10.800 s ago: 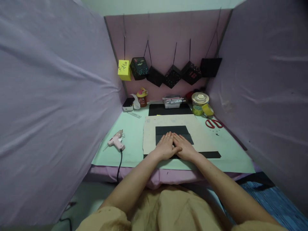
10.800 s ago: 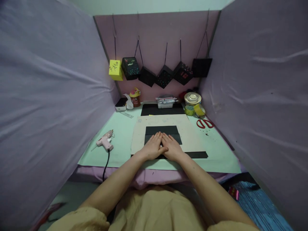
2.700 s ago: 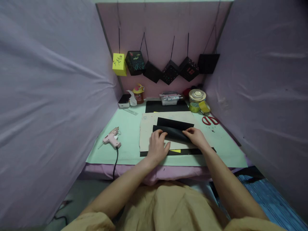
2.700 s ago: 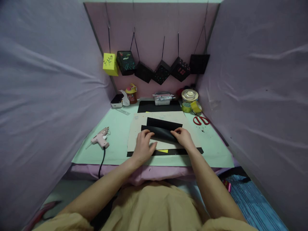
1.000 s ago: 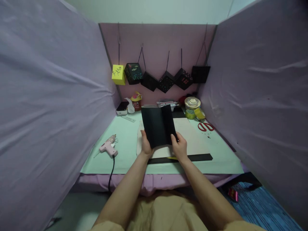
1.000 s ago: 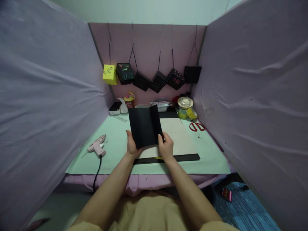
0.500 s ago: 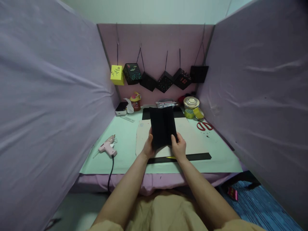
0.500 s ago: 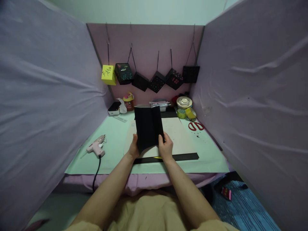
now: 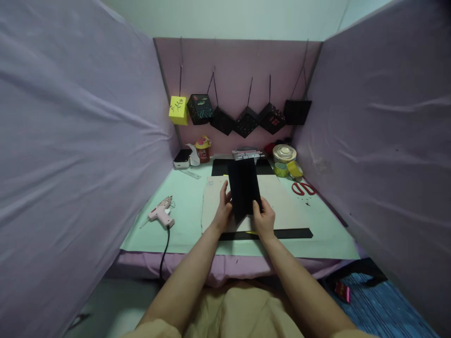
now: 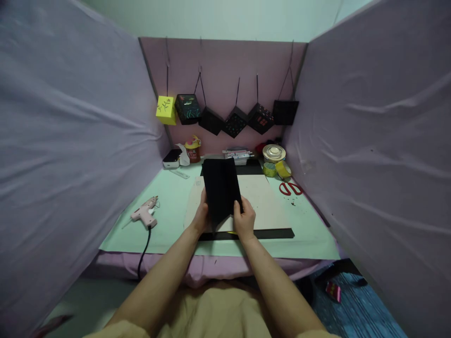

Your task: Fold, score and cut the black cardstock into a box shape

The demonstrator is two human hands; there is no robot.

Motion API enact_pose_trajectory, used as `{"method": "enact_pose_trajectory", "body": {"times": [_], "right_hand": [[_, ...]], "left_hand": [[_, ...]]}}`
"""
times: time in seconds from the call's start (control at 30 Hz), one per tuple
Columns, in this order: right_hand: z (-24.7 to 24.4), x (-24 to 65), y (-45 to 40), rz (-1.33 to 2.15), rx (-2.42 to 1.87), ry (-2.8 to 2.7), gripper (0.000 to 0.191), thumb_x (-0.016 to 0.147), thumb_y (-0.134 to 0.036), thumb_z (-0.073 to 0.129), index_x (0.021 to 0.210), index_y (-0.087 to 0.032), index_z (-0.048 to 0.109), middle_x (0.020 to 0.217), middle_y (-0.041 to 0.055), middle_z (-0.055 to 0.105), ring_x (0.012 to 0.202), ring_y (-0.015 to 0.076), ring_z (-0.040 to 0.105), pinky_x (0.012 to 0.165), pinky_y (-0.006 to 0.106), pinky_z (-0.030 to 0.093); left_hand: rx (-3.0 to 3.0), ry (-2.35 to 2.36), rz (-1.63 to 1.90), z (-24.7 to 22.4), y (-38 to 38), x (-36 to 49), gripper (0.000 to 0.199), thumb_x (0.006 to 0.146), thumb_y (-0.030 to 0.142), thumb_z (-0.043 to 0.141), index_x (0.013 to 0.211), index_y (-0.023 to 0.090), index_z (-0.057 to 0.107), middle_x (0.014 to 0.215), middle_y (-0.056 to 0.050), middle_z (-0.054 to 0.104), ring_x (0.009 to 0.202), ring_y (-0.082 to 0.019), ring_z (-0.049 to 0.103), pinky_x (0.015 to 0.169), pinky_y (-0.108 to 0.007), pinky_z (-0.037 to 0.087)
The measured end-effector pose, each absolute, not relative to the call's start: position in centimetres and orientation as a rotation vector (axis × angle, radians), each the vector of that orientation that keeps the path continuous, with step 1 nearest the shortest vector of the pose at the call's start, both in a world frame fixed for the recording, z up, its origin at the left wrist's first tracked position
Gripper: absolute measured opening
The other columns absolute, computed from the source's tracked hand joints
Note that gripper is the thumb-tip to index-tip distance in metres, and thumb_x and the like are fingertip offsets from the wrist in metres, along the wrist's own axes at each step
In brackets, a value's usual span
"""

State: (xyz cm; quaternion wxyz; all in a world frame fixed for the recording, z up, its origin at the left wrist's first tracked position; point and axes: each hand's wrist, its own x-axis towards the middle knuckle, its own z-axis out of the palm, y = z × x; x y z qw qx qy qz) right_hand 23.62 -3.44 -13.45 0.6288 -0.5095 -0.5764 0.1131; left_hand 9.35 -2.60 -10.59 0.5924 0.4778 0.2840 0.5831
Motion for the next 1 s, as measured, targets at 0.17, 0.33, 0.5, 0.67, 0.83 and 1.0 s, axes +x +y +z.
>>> {"method": "enact_pose_trajectory", "body": {"times": [0.17,0.33,0.5,0.67,0.83,1.0], "right_hand": [[-13.4,23.7,-3.4,0.285,-1.189,-1.269,0.032,0.092,-0.038,0.048,0.112,-0.019,0.064,0.109,0.0096,0.069,0.101,0.0228,0.063,0.091,0.037,0.048],[-13.6,23.6,-3.6,0.229,-1.149,-1.346,0.029,0.092,-0.035,0.047,0.112,-0.020,0.064,0.107,0.0089,0.069,0.101,0.0233,0.063,0.091,0.039,0.048],[-13.2,23.6,-4.3,0.181,-0.971,-1.505,0.029,0.091,-0.024,0.047,0.116,-0.024,0.061,0.108,0.0072,0.067,0.104,0.0224,0.061,0.092,0.040,0.049],[-13.2,23.3,-4.7,0.400,-0.776,-1.613,0.042,0.087,-0.033,0.055,0.128,-0.026,0.051,0.136,0.0113,0.049,0.129,0.0270,0.045,0.105,0.048,0.041],[-12.1,23.5,-3.2,0.853,-0.608,-1.472,0.056,0.082,-0.050,0.062,0.129,-0.030,0.040,0.149,0.0106,0.035,0.137,0.0267,0.037,0.110,0.050,0.034],[-8.7,24.1,-1.3,1.061,-0.639,-1.455,0.088,0.076,-0.048,0.071,0.146,-0.030,0.021,0.139,0.0100,0.049,0.130,0.0267,0.046,0.108,0.048,0.038]], "left_hand": [[1.132,0.506,1.302,-10.3,-3.1,9.5,0.117,0.058,0.064,0.080,0.151,0.040,0.013,0.142,-0.006,0.050,0.128,-0.029,0.050,0.105,-0.044,0.041],[1.221,0.560,1.317,-10.8,-2.6,9.6,0.120,0.062,0.042,0.085,0.153,0.033,0.007,0.143,-0.008,0.048,0.129,-0.028,0.048,0.106,-0.042,0.041],[1.201,0.808,1.455,-11.5,-1.8,9.6,0.101,0.061,0.033,0.085,0.145,0.025,0.030,0.133,-0.009,0.055,0.123,-0.027,0.052,0.103,-0.041,0.044],[1.123,0.898,1.471,-11.4,-1.5,9.5,0.067,0.059,0.033,0.086,0.117,0.019,0.054,0.105,-0.006,0.068,0.099,-0.025,0.063,0.089,-0.039,0.051],[1.264,1.040,1.485,-10.6,-1.6,9.3,0.069,0.056,0.030,0.087,0.115,0.018,0.054,0.109,-0.007,0.067,0.104,-0.026,0.062,0.092,-0.040,0.048],[1.479,1.036,1.434,-10.2,-2.2,9.4,0.075,0.058,0.030,0.087,0.121,0.018,0.050,0.114,-0.007,0.063,0.108,-0.026,0.059,0.091,-0.038,0.047]]}}
